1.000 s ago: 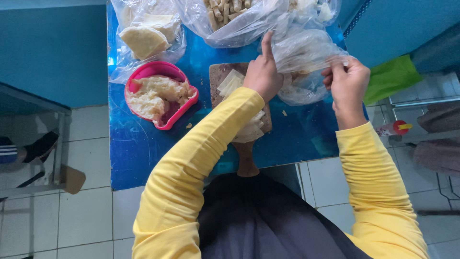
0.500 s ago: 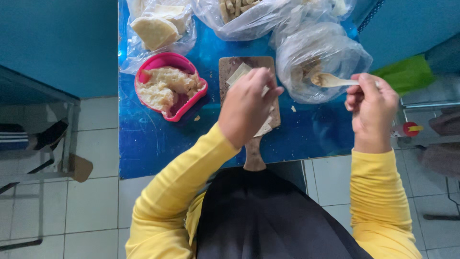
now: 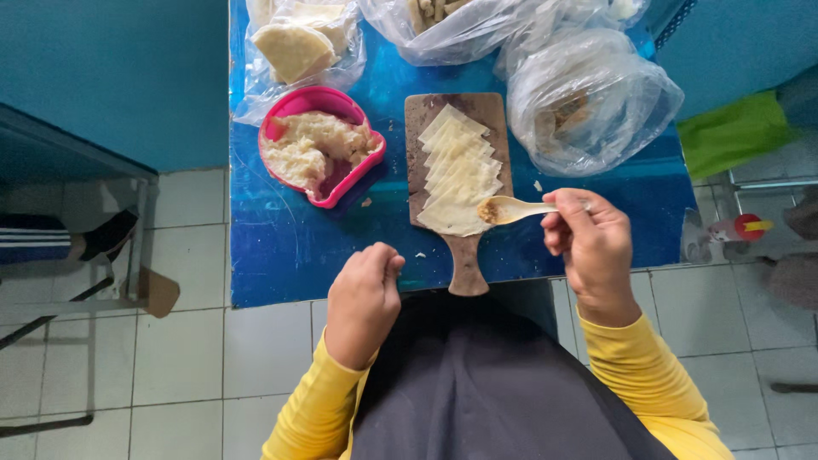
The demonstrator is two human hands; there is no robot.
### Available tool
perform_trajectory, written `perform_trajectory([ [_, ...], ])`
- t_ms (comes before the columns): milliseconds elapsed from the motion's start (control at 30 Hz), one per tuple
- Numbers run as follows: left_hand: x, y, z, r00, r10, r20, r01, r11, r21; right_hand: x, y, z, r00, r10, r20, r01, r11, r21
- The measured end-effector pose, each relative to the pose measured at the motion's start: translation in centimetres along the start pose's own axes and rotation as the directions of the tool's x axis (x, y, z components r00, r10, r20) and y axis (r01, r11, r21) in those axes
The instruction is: The person sits at a table and tears thin pastry wrapper sheets from a stack, arranging the pieces on a small wooden board. They spoon filling from a pink bowl onto a wrapper piece and fold the wrapper over the filling by hand, repeating the process to make filled parcels.
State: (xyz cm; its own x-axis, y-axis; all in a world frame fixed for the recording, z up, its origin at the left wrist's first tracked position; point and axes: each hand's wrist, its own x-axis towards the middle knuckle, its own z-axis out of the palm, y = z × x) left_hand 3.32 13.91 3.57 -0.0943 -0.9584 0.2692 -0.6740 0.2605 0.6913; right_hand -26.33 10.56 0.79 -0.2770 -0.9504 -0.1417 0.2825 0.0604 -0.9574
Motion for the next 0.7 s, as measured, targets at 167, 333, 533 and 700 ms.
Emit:
perform_trajectory([
  [167, -0.7, -0.5, -0.9, 0.989, 0.125, 0.082, -0.132, 0.987, 0.086, -0.3, 1.0, 1.9, 0.994, -0.087, 0.071, 0.094, 0.991, -0.095],
  [333, -0.3, 0.0, -0.4, 0.929, 0.369, 0.016, -0.370, 0.927, 0.062, -1.0, 1.1, 2.7, 0.976, -0.188, 0.108, 0.211, 0.939, -0.272],
  [533, 1.0, 0.6, 1.1, 0.974, 0.221, -0.057, -0.220, 0.975, 0.012, -2.2, 0.4, 3.4, 0.899, -0.357, 0.256, 0.437, 0.777, -0.452],
  [700, 3.3, 1.0, 3.1, 0.979, 0.167, -0.117, -0.149, 0.977, 0.151, -2.7, -0.4, 3.7, 0.846, -0.410, 0.342, 0.532, 0.698, -0.480],
])
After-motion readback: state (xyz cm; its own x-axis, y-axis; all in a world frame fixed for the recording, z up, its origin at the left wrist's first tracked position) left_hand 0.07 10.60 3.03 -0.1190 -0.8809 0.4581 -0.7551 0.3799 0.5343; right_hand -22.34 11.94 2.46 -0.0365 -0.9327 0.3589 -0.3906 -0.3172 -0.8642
